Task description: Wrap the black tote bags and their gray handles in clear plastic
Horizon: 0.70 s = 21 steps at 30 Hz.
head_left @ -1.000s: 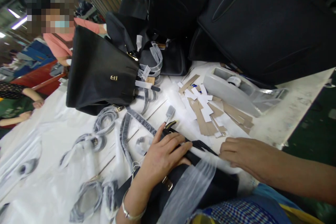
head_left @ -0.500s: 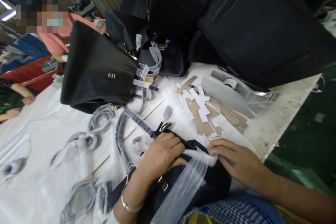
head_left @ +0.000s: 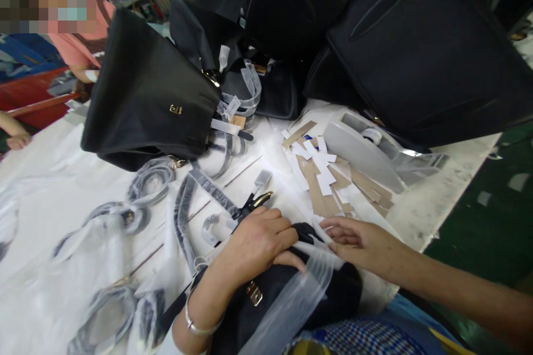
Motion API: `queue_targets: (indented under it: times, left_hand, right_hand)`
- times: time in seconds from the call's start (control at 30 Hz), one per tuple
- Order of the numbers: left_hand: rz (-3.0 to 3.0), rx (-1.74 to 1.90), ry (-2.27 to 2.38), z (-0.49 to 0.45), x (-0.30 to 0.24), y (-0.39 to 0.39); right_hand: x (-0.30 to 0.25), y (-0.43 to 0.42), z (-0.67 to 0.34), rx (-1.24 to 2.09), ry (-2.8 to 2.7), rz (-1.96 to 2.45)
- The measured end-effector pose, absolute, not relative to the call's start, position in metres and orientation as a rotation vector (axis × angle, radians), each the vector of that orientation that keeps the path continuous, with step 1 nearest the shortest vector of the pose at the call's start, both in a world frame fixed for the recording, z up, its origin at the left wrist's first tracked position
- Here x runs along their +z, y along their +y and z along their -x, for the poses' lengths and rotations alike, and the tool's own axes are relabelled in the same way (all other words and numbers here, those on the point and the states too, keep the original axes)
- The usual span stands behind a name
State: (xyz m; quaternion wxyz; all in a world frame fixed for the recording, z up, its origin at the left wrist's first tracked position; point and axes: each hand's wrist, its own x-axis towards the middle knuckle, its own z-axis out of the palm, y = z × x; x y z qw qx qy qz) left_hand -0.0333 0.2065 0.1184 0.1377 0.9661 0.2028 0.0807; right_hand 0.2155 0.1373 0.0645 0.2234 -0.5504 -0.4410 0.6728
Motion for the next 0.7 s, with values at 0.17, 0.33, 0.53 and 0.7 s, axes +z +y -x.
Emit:
queue_targets:
  times: [0.17, 0.33, 0.53, 0.7]
  left_hand:
    - [-2.682, 0.243, 0.723, 0.033, 0.107, 0.210]
    - [-2.675, 0.344, 0.828, 0.028, 0.090, 0.209]
    - [-2.629, 0.456, 0.817, 0.027, 0.073, 0.208]
    - [-2.590, 0.448, 0.823, 0.027, 0.061, 0.211]
  right_hand:
    - [0.067, 0.142, -0.213, 2.069, -1.267, 1.424]
    - [0.083, 0.158, -0.206, 1.271, -2.350, 1.498]
    - [0.069, 0.148, -0.216, 1.053, -2.407, 1.243]
    - [0.066, 0.117, -0.226, 0.766, -2.288, 1.301]
